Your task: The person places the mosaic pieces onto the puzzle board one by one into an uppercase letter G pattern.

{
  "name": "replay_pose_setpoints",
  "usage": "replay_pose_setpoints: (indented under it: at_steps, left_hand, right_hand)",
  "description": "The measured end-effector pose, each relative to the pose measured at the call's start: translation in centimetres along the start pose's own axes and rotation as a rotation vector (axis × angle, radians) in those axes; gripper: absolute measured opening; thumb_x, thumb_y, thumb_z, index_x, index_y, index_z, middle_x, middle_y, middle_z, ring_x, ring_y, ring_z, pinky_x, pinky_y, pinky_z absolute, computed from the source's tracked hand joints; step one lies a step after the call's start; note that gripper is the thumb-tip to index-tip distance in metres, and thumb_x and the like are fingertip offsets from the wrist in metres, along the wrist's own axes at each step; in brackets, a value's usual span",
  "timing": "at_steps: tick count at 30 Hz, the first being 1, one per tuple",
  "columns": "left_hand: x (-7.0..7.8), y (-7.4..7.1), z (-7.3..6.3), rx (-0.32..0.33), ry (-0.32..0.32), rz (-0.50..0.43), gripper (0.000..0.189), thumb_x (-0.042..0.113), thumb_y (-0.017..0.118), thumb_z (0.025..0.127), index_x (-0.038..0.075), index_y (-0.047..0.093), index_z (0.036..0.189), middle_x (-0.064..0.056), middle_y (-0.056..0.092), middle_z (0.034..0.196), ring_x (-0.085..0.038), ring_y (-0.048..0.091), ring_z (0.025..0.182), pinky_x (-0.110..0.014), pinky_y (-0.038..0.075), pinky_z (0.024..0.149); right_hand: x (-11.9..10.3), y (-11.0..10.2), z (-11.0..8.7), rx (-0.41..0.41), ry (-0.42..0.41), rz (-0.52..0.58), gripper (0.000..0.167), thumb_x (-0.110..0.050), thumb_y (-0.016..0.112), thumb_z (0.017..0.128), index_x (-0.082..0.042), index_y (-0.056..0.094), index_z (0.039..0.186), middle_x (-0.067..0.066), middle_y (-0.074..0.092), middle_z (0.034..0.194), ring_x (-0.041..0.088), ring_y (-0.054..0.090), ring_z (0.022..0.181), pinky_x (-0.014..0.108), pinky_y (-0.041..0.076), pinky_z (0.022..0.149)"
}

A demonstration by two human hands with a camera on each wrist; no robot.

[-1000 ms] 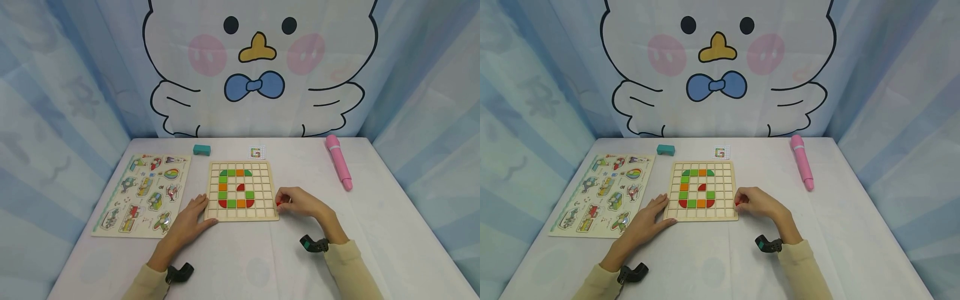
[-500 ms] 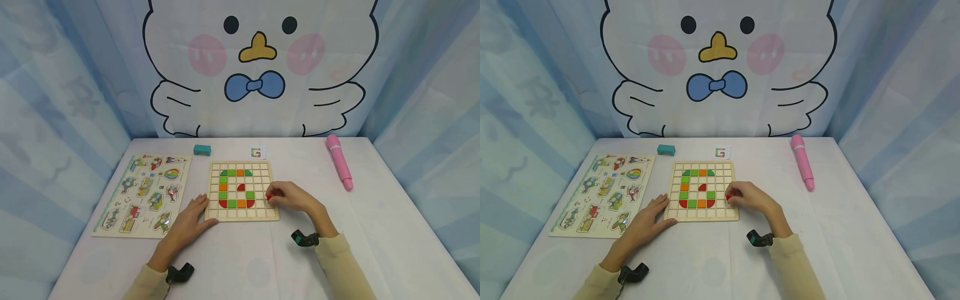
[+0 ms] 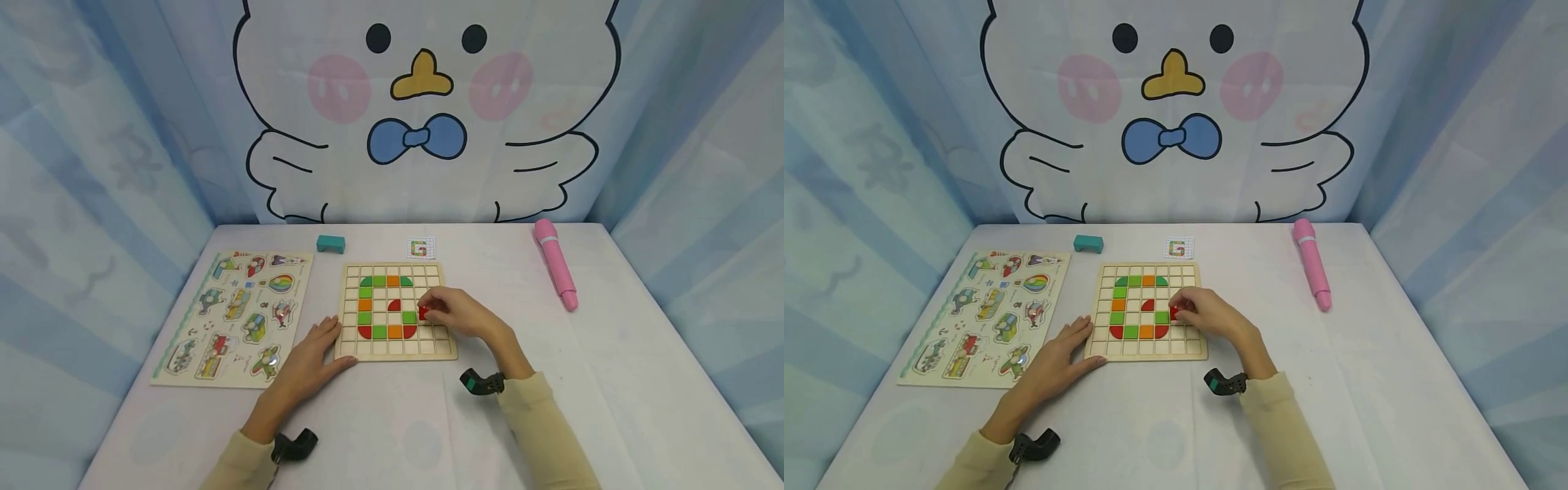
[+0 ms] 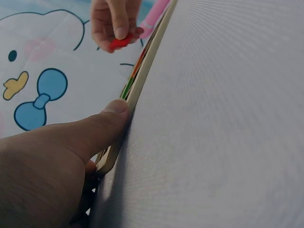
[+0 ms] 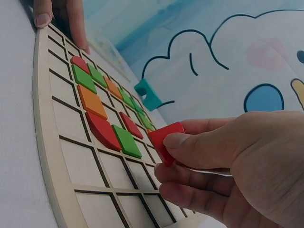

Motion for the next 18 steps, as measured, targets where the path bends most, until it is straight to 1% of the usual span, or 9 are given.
replay_pose_setpoints:
  at_steps: [4,10,12,18]
  left_hand:
    - [0.1,0.0,0.0,-0.005,-0.005,-0.006,0.083,0.051,0.071,0.089,0.005,0.043,0.151,-0.012,0.036,0.162,-0.034,0.028,0.153,-0.051,0.027,0.126]
    - [0.2,0.0,-0.1,-0.001,0.0,-0.006,0.082,0.051,0.071,0.089,0.005,0.043,0.151,-0.012,0.037,0.161,-0.033,0.028,0.153,-0.051,0.027,0.126]
    - [0.2,0.0,-0.1,0.0,0.003,-0.007,0.082,0.051,0.072,0.089,0.005,0.044,0.151,-0.012,0.037,0.161,-0.033,0.029,0.153,-0.051,0.027,0.126]
    - [0.1,0.0,0.0,0.004,-0.004,0.001,0.082,0.051,0.071,0.089,0.005,0.044,0.151,-0.012,0.037,0.161,-0.034,0.029,0.152,-0.051,0.028,0.125]
  right_hand:
    - [0.0,0.2,0.6,0.024,0.012,-0.003,0.019,-0.014,0.067,0.097,-0.007,0.068,0.115,0.003,0.069,0.101,0.014,0.06,0.089,0.029,0.055,0.084]
    - [0.3,0.6,1.3,0.079,0.035,-0.012,0.015,-0.016,0.068,0.096,-0.008,0.069,0.109,0.003,0.07,0.096,0.013,0.06,0.085,0.023,0.054,0.077]
    - [0.3,0.8,1.6,0.105,0.04,-0.017,0.014,-0.016,0.069,0.096,-0.009,0.069,0.108,0.003,0.07,0.095,0.013,0.06,0.084,0.024,0.054,0.076]
    - [0.3,1.5,2.1,0.179,0.052,-0.015,0.016,-0.018,0.068,0.096,-0.009,0.07,0.11,0.002,0.071,0.099,0.013,0.061,0.086,0.027,0.055,0.079]
Point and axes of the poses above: each hand's wrist, its own z-axis towards the middle knuckle, its own y-axis out of the palm, x = y × z, the point moved 5 cm from there along z, towards the middle knuckle
